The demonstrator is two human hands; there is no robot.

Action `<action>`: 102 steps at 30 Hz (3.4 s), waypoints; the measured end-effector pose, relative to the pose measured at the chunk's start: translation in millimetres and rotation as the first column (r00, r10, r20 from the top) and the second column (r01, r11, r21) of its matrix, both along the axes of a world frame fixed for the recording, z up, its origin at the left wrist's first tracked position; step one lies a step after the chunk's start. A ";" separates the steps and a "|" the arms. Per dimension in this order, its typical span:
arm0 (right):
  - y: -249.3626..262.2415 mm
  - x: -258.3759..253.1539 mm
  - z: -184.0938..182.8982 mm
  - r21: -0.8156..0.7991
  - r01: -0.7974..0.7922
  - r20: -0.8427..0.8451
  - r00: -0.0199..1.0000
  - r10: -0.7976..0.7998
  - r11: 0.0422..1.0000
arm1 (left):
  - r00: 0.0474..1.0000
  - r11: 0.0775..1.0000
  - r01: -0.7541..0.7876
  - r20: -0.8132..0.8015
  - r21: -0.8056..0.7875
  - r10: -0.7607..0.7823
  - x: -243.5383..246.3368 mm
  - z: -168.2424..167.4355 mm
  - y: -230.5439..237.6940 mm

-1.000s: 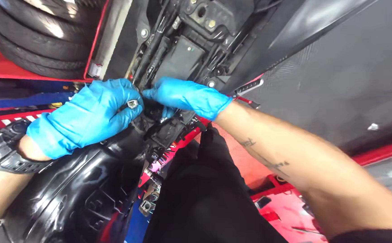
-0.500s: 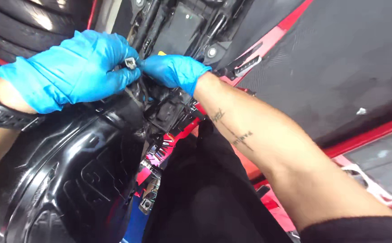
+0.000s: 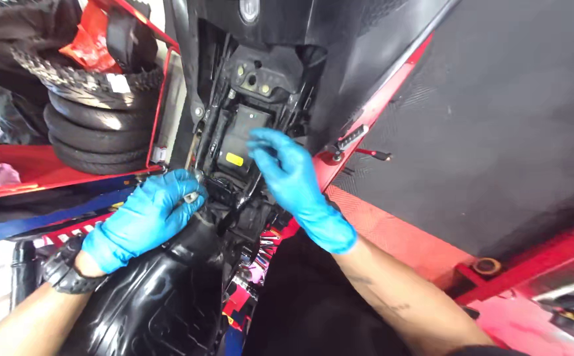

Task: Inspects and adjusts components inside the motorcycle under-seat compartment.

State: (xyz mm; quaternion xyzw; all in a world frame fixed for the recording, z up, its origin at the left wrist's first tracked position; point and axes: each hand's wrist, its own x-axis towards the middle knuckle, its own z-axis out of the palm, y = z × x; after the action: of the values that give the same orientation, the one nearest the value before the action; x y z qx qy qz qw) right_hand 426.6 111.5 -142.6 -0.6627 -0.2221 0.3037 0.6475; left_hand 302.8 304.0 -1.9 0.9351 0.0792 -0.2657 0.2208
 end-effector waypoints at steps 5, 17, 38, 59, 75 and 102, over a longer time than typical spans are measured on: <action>-25.5 -57.1 7.9 0.120 -0.282 -0.045 0.956 0.289 0.952 | 0.999 1.000 -0.022 -0.027 -0.008 0.022 1.8 1.3 -3.1; -16.8 -96.3 -0.5 0.343 -0.262 -0.347 0.857 0.381 0.902 | 0.994 0.999 -0.045 -0.102 0.012 0.046 -2.5 15.9 -7.2; 65.7 -79.5 -0.5 0.336 -0.390 -0.640 0.573 0.512 0.857 | 0.957 0.950 -0.277 -0.133 -0.144 0.259 -0.7 20.8 -0.4; 18.4 -111.9 -8.6 0.076 -0.096 -0.527 0.841 0.122 0.992 | 0.738 0.992 -0.058 -0.665 0.112 0.118 71.7 -38.0 18.9; 27.1 -120.0 -11.5 0.160 0.005 -0.428 0.902 0.065 0.987 | 0.440 0.963 -0.266 -0.895 -0.046 0.079 77.6 -59.1 36.6; 4.0 -87.4 -17.9 0.022 0.039 -0.188 0.982 -0.034 0.999 | 0.441 0.928 -0.372 -0.883 -0.013 0.164 75.6 -72.9 37.4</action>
State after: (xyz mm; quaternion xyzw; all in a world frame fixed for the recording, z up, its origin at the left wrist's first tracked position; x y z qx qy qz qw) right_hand 339.3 115.5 -160.6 -0.6268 -0.1517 0.3498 0.6795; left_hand 378.5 341.4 -74.8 0.6185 0.2994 -0.6685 0.2845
